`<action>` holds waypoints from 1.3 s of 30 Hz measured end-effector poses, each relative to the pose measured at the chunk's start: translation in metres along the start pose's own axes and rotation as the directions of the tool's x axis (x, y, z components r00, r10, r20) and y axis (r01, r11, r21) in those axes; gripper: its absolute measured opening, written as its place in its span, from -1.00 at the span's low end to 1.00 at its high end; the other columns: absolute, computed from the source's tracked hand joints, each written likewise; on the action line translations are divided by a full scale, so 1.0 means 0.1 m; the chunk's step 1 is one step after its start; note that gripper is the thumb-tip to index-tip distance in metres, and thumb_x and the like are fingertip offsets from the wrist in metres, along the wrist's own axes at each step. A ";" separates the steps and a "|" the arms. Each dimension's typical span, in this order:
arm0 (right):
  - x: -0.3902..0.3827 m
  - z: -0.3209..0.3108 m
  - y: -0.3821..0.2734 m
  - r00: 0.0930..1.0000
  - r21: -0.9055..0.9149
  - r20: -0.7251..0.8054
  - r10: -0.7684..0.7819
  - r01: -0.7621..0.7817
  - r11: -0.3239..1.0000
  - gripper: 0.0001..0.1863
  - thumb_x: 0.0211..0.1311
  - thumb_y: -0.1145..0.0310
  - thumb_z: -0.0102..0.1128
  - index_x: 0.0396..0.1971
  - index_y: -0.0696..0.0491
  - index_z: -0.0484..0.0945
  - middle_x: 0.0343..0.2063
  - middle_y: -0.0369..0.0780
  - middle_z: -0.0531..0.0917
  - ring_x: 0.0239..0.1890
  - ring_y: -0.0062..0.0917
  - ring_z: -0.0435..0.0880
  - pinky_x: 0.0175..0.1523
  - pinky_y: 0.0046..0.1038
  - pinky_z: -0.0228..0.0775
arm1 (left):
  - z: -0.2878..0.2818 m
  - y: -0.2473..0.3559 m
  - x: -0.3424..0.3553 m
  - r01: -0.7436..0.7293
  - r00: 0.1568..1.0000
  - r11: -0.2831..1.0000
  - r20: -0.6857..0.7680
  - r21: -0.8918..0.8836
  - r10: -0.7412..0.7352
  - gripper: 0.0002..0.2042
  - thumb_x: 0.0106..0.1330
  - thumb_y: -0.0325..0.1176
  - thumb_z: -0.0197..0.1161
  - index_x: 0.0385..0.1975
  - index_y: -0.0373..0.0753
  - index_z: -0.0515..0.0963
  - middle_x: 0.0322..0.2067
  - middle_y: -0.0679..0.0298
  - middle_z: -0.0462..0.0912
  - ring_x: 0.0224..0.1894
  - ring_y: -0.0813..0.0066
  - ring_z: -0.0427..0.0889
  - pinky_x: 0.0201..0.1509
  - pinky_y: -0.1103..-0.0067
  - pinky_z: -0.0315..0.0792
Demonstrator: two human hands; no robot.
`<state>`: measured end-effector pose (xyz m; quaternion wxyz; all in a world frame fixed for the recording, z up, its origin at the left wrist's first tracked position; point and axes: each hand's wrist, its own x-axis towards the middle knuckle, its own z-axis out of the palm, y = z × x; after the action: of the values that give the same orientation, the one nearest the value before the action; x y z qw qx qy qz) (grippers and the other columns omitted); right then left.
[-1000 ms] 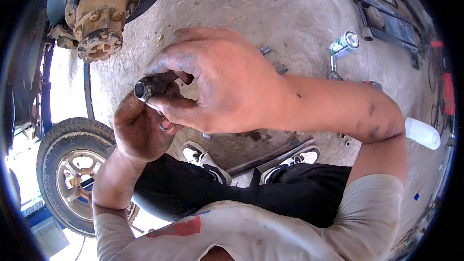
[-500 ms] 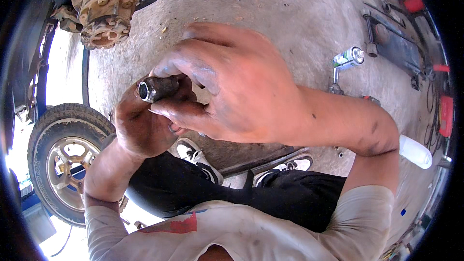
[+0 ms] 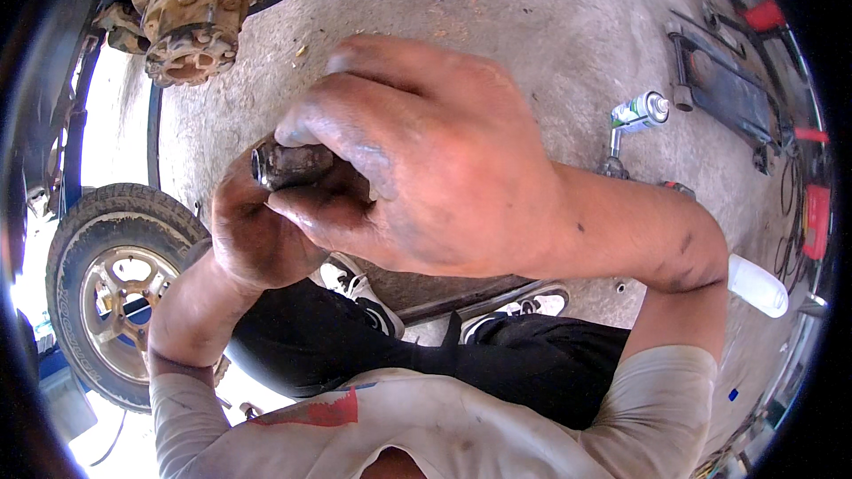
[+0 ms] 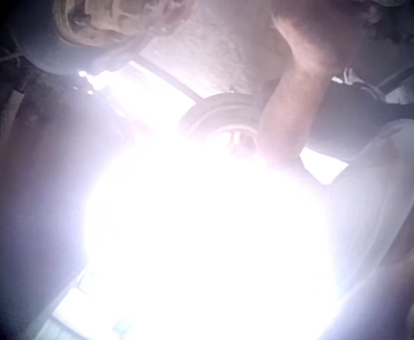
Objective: The person uses a ratchet and an impact wrench to loosen and remove bolts from a vehicle's wheel hub. They then spray a small metal part with a lubricant and inspect it.
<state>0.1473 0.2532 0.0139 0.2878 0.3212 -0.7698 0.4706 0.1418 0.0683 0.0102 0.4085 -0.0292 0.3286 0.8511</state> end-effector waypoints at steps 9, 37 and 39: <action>0.02 -0.03 0.07 0.998 -0.038 -0.003 -0.067 0.067 0.997 -0.52 -0.51 0.47 0.54 -0.38 0.18 0.63 -0.64 -0.32 0.53 -0.67 -0.67 0.36 -0.65 -0.62 0.12 | -0.06 -0.02 0.04 0.007 0.994 1.000 0.110 -0.017 -0.005 -0.63 0.32 -0.28 -0.02 0.05 -0.36 0.31 -0.23 0.07 0.56 -0.25 0.31 0.59 -0.23 0.42 0.47; 0.08 -0.12 -0.05 0.864 0.412 0.307 0.399 -0.499 0.763 -0.70 0.19 0.36 0.12 -0.19 0.28 0.57 -0.58 -0.22 0.56 -0.63 -0.66 0.47 -0.55 -0.61 0.23 | 0.00 0.04 0.05 -0.027 0.964 0.999 0.264 0.027 0.019 -0.52 0.45 -0.11 -0.13 0.24 -0.26 0.13 -0.32 0.11 0.48 -0.28 0.37 0.49 -0.23 0.47 0.38; 0.09 -0.15 -0.02 0.887 0.464 0.325 0.329 -0.453 0.762 -0.70 0.28 0.38 0.05 -0.15 0.32 0.53 -0.51 -0.17 0.59 -0.56 -0.60 0.57 -0.50 -0.58 0.37 | -0.01 0.04 0.04 -0.033 0.955 0.999 0.296 0.028 0.023 -0.52 0.45 -0.11 -0.14 0.25 -0.26 0.10 -0.32 0.10 0.48 -0.28 0.36 0.49 -0.24 0.47 0.37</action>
<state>0.1450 0.2638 0.0273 -0.0052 0.2697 -0.6881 0.6736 0.1360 0.0687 0.0103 0.4412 0.1099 0.2780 0.8461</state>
